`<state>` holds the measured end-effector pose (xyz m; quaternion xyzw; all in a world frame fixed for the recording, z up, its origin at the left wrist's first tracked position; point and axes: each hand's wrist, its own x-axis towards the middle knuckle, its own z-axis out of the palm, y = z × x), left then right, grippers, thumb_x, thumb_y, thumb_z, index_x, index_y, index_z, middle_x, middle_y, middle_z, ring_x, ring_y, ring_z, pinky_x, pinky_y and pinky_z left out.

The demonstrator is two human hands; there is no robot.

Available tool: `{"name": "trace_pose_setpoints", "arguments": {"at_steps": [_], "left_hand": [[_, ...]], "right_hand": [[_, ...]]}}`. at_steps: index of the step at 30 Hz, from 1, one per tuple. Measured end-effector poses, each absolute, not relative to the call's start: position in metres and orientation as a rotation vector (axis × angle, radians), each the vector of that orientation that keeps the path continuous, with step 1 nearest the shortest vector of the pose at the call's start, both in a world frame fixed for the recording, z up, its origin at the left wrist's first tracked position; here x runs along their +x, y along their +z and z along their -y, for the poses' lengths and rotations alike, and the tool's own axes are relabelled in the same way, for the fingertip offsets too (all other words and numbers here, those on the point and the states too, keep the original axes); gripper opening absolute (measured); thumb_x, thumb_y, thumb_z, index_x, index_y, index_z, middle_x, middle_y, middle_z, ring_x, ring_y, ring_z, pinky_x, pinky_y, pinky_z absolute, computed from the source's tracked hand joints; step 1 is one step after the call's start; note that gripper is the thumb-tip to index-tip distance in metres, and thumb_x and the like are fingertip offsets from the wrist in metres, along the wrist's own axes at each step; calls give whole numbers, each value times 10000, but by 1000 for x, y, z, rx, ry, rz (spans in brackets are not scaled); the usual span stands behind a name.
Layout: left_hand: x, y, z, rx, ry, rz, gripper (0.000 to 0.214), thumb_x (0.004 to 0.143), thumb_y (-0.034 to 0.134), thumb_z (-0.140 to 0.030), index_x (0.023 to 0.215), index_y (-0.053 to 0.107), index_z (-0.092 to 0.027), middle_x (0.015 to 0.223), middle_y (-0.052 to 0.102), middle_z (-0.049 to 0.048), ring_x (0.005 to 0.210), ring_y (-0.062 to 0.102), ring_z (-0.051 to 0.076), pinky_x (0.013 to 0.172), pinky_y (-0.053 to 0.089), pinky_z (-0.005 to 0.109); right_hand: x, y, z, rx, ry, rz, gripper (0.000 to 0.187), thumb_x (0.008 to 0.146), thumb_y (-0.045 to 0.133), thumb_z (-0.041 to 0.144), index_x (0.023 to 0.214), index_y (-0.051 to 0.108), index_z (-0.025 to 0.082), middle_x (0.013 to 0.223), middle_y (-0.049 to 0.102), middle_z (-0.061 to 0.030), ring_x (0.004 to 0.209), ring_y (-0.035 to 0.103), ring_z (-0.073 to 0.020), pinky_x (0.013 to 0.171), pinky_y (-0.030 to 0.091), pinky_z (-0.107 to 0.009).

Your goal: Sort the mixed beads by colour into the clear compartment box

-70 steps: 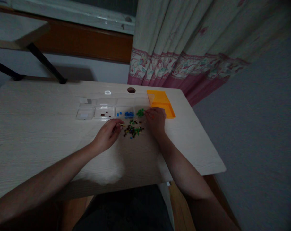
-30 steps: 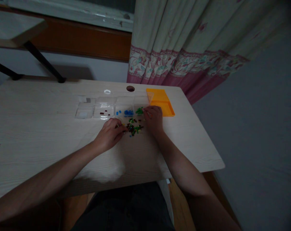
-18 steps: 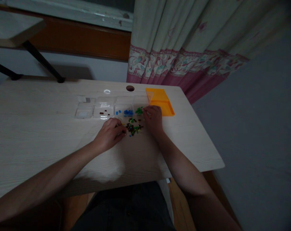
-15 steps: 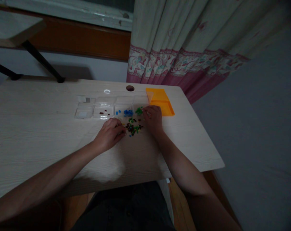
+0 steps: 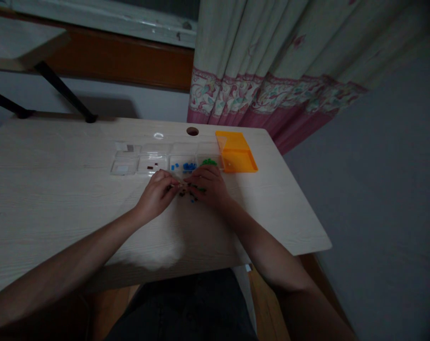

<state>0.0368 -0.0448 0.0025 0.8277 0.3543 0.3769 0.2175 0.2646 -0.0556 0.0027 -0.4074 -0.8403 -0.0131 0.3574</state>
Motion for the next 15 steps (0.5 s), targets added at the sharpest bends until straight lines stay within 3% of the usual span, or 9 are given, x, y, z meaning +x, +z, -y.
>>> {"name": "trace_pose_setpoints", "arguments": {"at_steps": [10, 15], "left_hand": [[35, -4, 41, 2194, 1116, -938, 203, 1003, 561, -249, 830, 642, -179, 854, 558, 42, 844, 548, 174, 741, 455, 308], [35, -9, 39, 2141, 1142, -946, 196, 993, 584, -256, 823, 649, -185, 841, 555, 32, 811, 549, 162, 699, 454, 292]], "right_hand": [[244, 2, 65, -1086, -149, 2169, 197, 979, 642, 380, 926, 804, 281, 842, 750, -15, 927, 607, -187, 923, 417, -358], [241, 5, 70, -1080, -261, 2215, 158, 985, 640, 335, 969, 790, 286, 857, 749, -4, 934, 595, -182, 943, 383, -363]]}}
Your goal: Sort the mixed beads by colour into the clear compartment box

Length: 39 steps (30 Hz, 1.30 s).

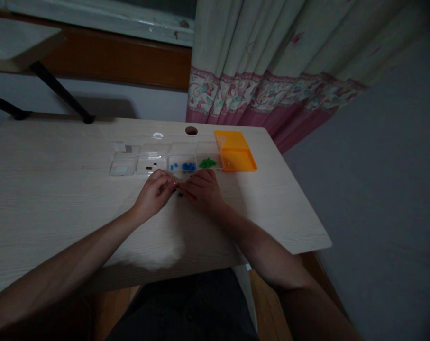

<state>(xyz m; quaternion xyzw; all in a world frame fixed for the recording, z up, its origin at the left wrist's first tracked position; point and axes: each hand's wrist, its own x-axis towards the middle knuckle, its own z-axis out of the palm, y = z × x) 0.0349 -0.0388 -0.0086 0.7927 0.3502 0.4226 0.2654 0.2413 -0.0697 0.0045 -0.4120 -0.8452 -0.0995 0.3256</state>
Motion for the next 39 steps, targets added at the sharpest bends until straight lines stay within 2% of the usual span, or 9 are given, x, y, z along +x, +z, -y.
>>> {"name": "trace_pose_setpoints", "arguments": {"at_steps": [12, 22, 27, 31, 34, 39], "left_hand": [[36, -8, 38, 2112, 1174, -952, 212, 988, 581, -231, 804, 677, -189, 829, 572, 35, 799, 558, 161, 689, 466, 288], [34, -12, 38, 2157, 1161, -914, 170, 1006, 564, -249, 997, 732, -219, 868, 567, 37, 842, 557, 171, 701, 474, 297], [34, -9, 40, 2165, 1141, -901, 213, 1004, 553, -248, 1114, 735, -230, 915, 570, 50, 889, 569, 186, 765, 501, 328], [34, -6, 42, 2215, 1095, -950, 275, 999, 548, -257, 1220, 709, -232, 974, 575, 69, 937, 573, 204, 827, 508, 364], [35, -2, 45, 2352, 997, -972, 317, 985, 552, -255, 1271, 684, -225, 1040, 588, 90, 1036, 567, 242, 936, 484, 426], [39, 1, 51, 2551, 878, -981, 391, 983, 548, -280, 1357, 627, -200, 1260, 567, 147, 1234, 505, 325, 1089, 399, 545]], "right_hand": [[237, 11, 73, -1109, -519, 2255, 144, 1001, 610, 256, 941, 740, 260, 792, 697, 5, 913, 564, -166, 947, 342, -362], [242, 11, 70, -1167, -456, 2275, 187, 1010, 591, 293, 914, 749, 262, 820, 717, -7, 928, 568, -180, 976, 344, -377], [253, 10, 64, -1220, -222, 2224, 172, 995, 604, 315, 987, 773, 284, 901, 750, -22, 978, 590, -205, 998, 359, -404], [275, 5, 49, -1390, -191, 1945, 210, 984, 610, 353, 942, 796, 265, 875, 749, -48, 944, 589, -227, 923, 396, -410], [292, -2, 37, -1520, -171, 1738, 243, 984, 595, 385, 947, 800, 259, 892, 745, -61, 956, 586, -243, 920, 413, -417], [301, -10, 30, -1629, -111, 1609, 287, 988, 561, 405, 955, 802, 251, 1008, 721, -96, 1055, 554, -282, 1002, 391, -479]]}}
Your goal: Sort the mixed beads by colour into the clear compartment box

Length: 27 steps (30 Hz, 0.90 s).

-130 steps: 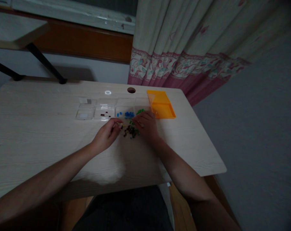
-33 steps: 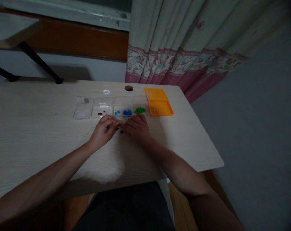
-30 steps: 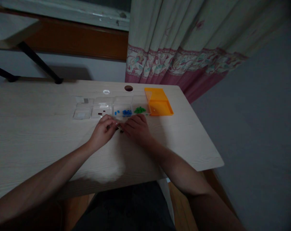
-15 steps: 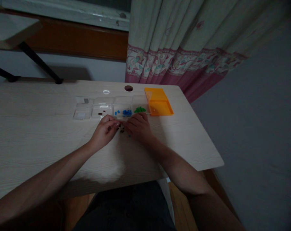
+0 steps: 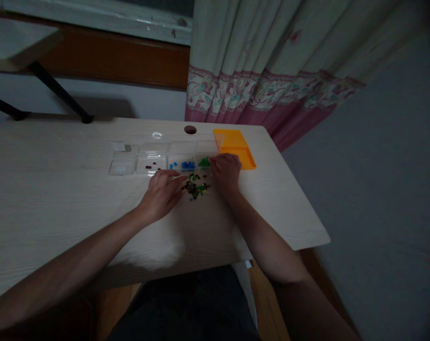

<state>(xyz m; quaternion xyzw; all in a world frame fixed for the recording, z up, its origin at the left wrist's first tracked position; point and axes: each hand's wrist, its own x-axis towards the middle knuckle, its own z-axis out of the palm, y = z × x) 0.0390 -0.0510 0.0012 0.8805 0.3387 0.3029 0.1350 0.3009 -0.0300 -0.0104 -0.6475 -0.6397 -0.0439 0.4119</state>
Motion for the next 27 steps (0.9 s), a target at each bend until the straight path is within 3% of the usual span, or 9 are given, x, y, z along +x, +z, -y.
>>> {"name": "trace_pose_setpoints", "arguments": {"at_steps": [7, 12, 21, 27], "left_hand": [[41, -4, 51, 2645, 829, -1007, 483, 953, 630, -340, 1423, 559, -255, 1470, 447, 150, 1409, 381, 372, 1169, 341, 598], [39, -7, 49, 2615, 843, -1080, 476, 936, 652, -372, 1384, 586, -226, 1434, 465, 163, 1391, 394, 380, 1164, 342, 613], [40, -5, 50, 2562, 869, -1096, 410, 935, 636, -366, 1309, 653, -199, 1367, 513, 171, 1336, 424, 381, 1131, 369, 605], [39, -6, 49, 2536, 899, -1085, 341, 947, 582, -250, 1269, 684, -202, 1321, 556, 153, 1297, 453, 352, 1121, 385, 595]], "right_hand": [[295, -2, 35, -1589, -102, 1755, 289, 921, 575, 189, 1129, 764, 255, 1172, 673, -105, 1186, 500, -297, 1035, 389, -492], [286, 5, 44, -1344, -47, 2140, 263, 818, 663, 153, 981, 802, 305, 1190, 670, -48, 1213, 492, -283, 1060, 388, -466], [275, 6, 52, -1346, -33, 2296, 266, 823, 686, 174, 1012, 809, 316, 1330, 652, -35, 1295, 454, -293, 1119, 324, -492], [273, 2, 51, -1271, 83, 2266, 335, 828, 642, 140, 1073, 788, 316, 1306, 665, -27, 1268, 488, -258, 1106, 356, -458]]}}
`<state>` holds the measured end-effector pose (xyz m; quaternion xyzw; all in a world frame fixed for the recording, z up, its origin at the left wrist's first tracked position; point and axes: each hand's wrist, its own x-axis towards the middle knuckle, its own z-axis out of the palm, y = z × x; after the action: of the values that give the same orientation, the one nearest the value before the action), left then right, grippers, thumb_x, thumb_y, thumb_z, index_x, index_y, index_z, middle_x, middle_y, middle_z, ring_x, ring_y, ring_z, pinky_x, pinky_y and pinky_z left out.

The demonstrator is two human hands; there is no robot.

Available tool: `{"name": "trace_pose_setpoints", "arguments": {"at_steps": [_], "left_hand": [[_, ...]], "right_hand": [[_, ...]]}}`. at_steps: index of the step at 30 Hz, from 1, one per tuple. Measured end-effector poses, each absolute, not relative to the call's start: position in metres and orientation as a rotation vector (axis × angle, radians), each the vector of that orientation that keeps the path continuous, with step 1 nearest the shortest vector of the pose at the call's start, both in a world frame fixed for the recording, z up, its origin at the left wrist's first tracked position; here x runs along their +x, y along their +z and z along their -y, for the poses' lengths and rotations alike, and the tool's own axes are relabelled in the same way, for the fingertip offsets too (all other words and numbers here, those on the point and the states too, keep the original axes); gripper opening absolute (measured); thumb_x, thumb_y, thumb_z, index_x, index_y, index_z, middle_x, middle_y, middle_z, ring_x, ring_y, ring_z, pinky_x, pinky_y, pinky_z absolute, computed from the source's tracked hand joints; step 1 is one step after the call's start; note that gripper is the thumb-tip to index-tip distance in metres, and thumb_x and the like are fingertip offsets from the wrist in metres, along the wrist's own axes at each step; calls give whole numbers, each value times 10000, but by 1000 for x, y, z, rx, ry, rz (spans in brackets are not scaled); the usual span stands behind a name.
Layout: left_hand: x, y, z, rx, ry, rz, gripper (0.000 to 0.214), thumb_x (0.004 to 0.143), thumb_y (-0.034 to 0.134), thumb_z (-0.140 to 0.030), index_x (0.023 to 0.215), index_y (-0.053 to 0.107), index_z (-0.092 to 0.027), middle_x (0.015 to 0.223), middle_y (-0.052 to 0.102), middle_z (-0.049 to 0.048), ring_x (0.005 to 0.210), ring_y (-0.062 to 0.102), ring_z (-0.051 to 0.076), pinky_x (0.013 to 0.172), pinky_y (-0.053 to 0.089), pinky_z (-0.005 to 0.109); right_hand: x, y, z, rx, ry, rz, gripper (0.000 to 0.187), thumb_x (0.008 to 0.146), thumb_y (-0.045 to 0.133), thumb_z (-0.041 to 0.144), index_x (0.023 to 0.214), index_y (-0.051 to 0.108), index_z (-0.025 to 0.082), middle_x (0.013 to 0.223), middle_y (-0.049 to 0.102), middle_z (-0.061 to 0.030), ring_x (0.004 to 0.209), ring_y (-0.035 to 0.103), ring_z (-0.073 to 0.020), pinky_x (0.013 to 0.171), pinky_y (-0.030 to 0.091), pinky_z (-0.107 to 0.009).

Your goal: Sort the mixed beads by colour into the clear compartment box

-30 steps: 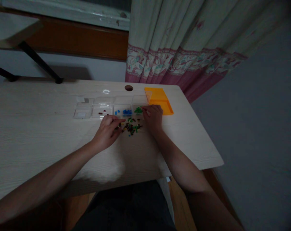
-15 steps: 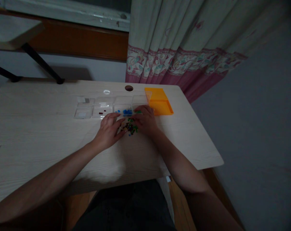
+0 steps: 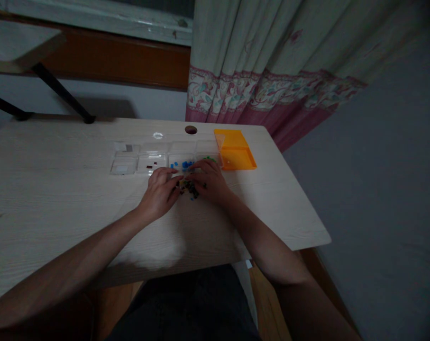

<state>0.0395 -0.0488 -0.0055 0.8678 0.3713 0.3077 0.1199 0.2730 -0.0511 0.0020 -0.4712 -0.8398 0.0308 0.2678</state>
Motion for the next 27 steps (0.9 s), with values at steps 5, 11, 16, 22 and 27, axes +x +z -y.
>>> {"name": "trace_pose_setpoints", "arguments": {"at_steps": [5, 11, 16, 22, 27], "left_hand": [[39, -7, 48, 2551, 898, -1103, 335, 944, 550, -192, 1242, 701, -212, 1295, 568, 153, 1284, 458, 350, 1110, 388, 595], [40, -7, 48, 2548, 928, -1121, 273, 949, 539, -188, 1143, 731, -205, 1252, 574, 152, 1239, 481, 340, 1077, 422, 576], [40, -7, 48, 2557, 928, -1135, 258, 941, 549, -183, 1115, 740, -196, 1239, 584, 155, 1228, 483, 346, 1067, 430, 569], [39, -4, 50, 2552, 903, -1130, 253, 953, 543, -192, 1096, 750, -212, 1244, 581, 147, 1230, 487, 340, 1062, 430, 551], [39, -4, 50, 2596, 882, -1102, 259, 961, 549, -215, 1130, 746, -214, 1264, 568, 147, 1235, 476, 340, 1060, 430, 551]], "right_hand": [[273, 0, 50, -1292, 44, 2250, 256, 872, 663, 198, 1069, 786, 308, 1268, 681, -42, 1253, 497, -262, 1089, 362, -462], [269, 2, 52, -1265, -23, 2306, 162, 878, 711, 239, 1001, 799, 298, 1364, 651, -45, 1326, 462, -278, 1131, 334, -481], [268, 3, 54, -1206, 61, 2308, 180, 865, 715, 246, 1020, 795, 292, 1418, 627, -28, 1388, 435, -273, 1162, 335, -477], [272, 0, 51, -1264, 87, 2220, 227, 873, 671, 220, 1057, 787, 285, 1332, 666, -42, 1329, 480, -264, 1136, 367, -466], [274, -1, 48, -1236, 68, 2205, 241, 886, 652, 218, 1082, 780, 275, 1295, 674, -49, 1291, 497, -257, 1131, 373, -452]]}}
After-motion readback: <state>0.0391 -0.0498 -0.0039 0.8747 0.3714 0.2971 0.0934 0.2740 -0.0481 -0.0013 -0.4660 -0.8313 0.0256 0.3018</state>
